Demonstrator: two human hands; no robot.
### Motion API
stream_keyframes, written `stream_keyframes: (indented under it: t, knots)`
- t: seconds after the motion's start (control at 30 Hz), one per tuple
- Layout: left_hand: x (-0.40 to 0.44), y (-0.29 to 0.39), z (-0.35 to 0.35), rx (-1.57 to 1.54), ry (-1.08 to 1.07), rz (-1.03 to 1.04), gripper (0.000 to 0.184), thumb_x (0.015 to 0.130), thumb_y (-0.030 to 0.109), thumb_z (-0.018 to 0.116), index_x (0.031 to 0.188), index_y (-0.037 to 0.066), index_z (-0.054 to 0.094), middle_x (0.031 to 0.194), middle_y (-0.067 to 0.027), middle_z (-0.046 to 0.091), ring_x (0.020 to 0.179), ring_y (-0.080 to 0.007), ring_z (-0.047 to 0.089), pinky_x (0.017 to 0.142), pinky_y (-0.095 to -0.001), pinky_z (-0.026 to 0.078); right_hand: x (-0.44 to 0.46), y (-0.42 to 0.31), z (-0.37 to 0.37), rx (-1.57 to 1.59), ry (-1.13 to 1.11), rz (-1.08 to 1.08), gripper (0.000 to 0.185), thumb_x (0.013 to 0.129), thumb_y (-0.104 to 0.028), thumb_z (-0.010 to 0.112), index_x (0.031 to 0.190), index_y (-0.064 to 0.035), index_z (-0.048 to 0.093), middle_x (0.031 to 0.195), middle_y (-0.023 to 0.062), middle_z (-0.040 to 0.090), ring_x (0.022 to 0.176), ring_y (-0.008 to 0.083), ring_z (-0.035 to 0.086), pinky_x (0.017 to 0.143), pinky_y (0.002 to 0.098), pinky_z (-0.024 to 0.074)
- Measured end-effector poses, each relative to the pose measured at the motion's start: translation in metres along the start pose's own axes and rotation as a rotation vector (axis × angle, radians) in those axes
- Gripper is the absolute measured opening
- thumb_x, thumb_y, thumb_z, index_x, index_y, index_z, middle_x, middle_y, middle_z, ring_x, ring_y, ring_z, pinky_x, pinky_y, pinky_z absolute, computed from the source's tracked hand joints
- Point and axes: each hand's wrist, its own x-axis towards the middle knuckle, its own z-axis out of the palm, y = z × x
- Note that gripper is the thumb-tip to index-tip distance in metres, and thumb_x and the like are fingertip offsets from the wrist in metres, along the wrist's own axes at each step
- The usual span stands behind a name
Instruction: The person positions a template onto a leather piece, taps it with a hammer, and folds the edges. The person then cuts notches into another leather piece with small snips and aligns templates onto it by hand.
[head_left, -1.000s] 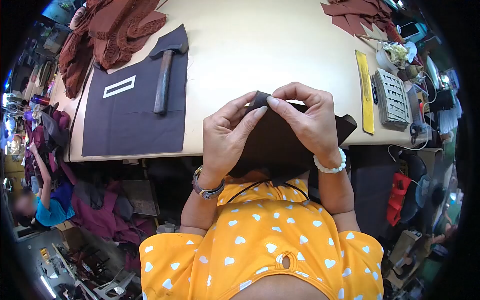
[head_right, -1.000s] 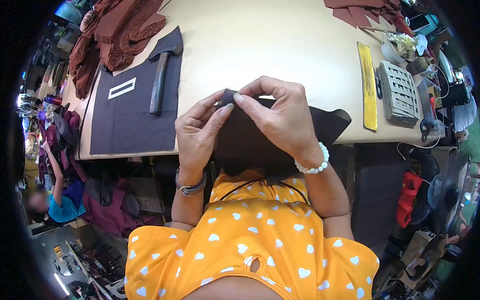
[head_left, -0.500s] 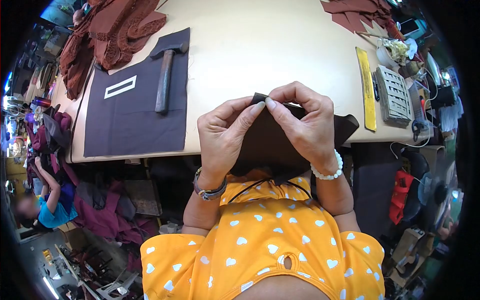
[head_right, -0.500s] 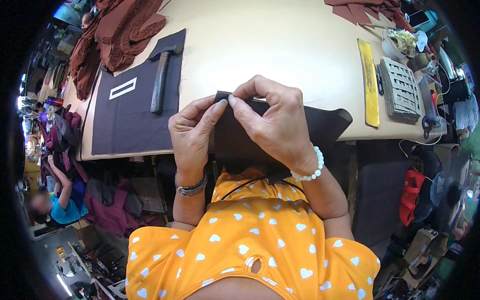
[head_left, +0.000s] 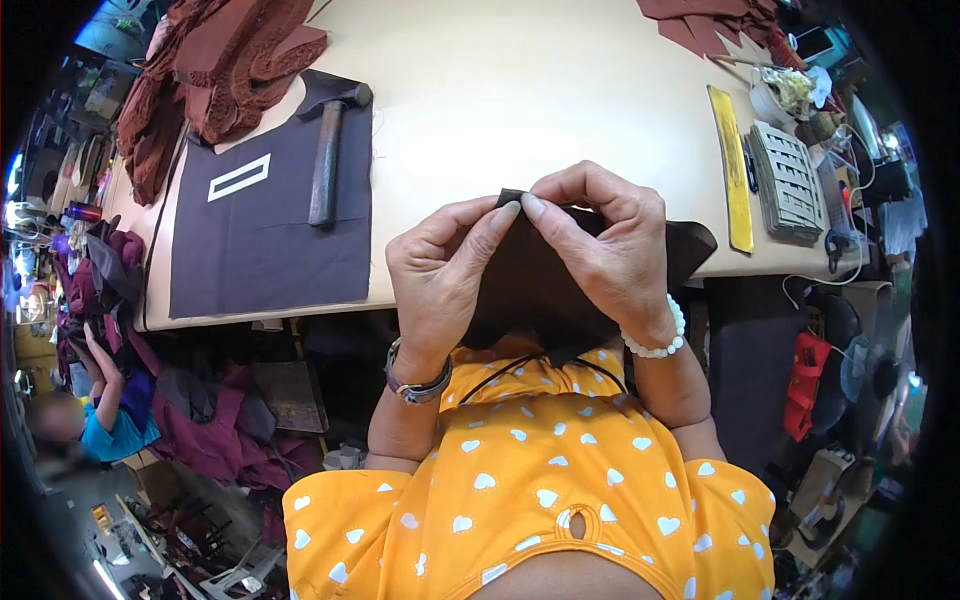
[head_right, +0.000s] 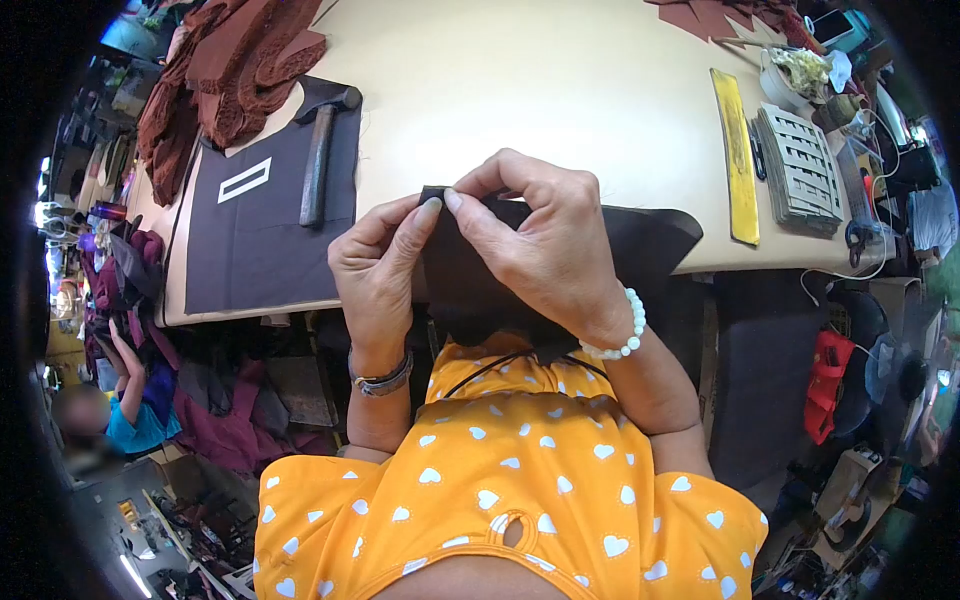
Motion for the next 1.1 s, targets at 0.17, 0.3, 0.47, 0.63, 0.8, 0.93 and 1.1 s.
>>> stream_keyframes:
  t: [0.17, 0.3, 0.47, 0.63, 0.8, 0.93, 1.1]
  knots:
    - [0.016, -0.004, -0.013, 0.159, 0.160, 0.151, 0.009, 0.084, 0.005, 0.064, 0.090, -0.002, 0.065, 0.079, 0.0009, 0.062, 0.070, -0.0031, 0.053, 0.063, -0.0155, 0.042, -0.001, -0.005, -0.029, -0.250, -0.165, -0.053, 0.011, 0.075, -0.008, 0.066, 0.075, 0.0013, 0.061, 0.069, 0.0127, 0.063, 0.061, 0.0237, 0.062, 0.058, 0.0289, 0.0468]
    - [0.039, -0.006, -0.040, 0.155, 0.301, 0.223, 0.010, 0.085, 0.007, 0.063, 0.092, 0.000, 0.064, 0.082, 0.0012, 0.061, 0.072, -0.0033, 0.054, 0.066, -0.0150, 0.042, -0.010, -0.004, -0.083, -0.471, -0.339, 0.011, 0.012, 0.075, -0.008, 0.066, 0.073, 0.0017, 0.060, 0.070, 0.0126, 0.061, 0.065, 0.0257, 0.060, 0.063, 0.0295, 0.0463]
    - [0.050, -0.010, -0.052, 0.091, 0.290, 0.212, 0.011, 0.086, 0.007, 0.062, 0.094, -0.001, 0.063, 0.083, -0.0016, 0.063, 0.073, -0.0052, 0.056, 0.067, -0.0162, 0.044, -0.027, -0.003, -0.111, -0.369, -0.312, 0.143, 0.010, 0.073, -0.004, 0.067, 0.072, 0.0029, 0.059, 0.070, 0.0102, 0.061, 0.065, 0.0199, 0.059, 0.063, 0.0278, 0.0456]
    - [0.056, -0.010, -0.054, 0.110, 0.318, 0.240, 0.011, 0.086, 0.007, 0.062, 0.094, 0.000, 0.063, 0.084, -0.0023, 0.064, 0.071, -0.0059, 0.058, 0.065, -0.0169, 0.046, -0.035, 0.001, -0.107, -0.260, -0.277, 0.202, 0.008, 0.074, -0.001, 0.067, 0.073, 0.0032, 0.061, 0.072, 0.0080, 0.062, 0.066, 0.0137, 0.059, 0.062, 0.0249, 0.0463]
    - [0.057, -0.004, -0.060, 0.117, 0.309, 0.246, 0.010, 0.086, 0.007, 0.062, 0.093, 0.001, 0.063, 0.084, -0.0029, 0.064, 0.071, -0.0060, 0.059, 0.065, -0.0173, 0.047, -0.038, 0.006, -0.103, -0.049, -0.138, 0.396, 0.007, 0.075, -0.001, 0.068, 0.076, 0.0050, 0.063, 0.078, 0.0067, 0.064, 0.067, 0.0076, 0.057, 0.062, 0.0217, 0.0472]
    - [0.052, 0.010, -0.051, 0.090, 0.344, 0.259, 0.010, 0.084, 0.007, 0.063, 0.092, 0.000, 0.064, 0.082, 0.0001, 0.062, 0.071, -0.0041, 0.054, 0.065, -0.0156, 0.042, -0.037, 0.010, -0.105, 0.013, -0.087, 0.455, 0.007, 0.076, -0.001, 0.068, 0.075, 0.0047, 0.064, 0.077, 0.0061, 0.065, 0.066, 0.0054, 0.056, 0.061, 0.0197, 0.0461]
    - [0.052, 0.030, -0.063, 0.016, 0.390, 0.307, 0.010, 0.085, 0.008, 0.062, 0.092, 0.001, 0.062, 0.078, -0.0026, 0.062, 0.066, -0.0067, 0.056, 0.061, -0.0167, 0.045, -0.035, 0.016, -0.117, -0.041, -0.040, 0.458, 0.006, 0.076, -0.002, 0.068, 0.076, 0.0026, 0.065, 0.070, 0.0037, 0.064, 0.065, 0.0045, 0.055, 0.060, 0.0181, 0.0450]
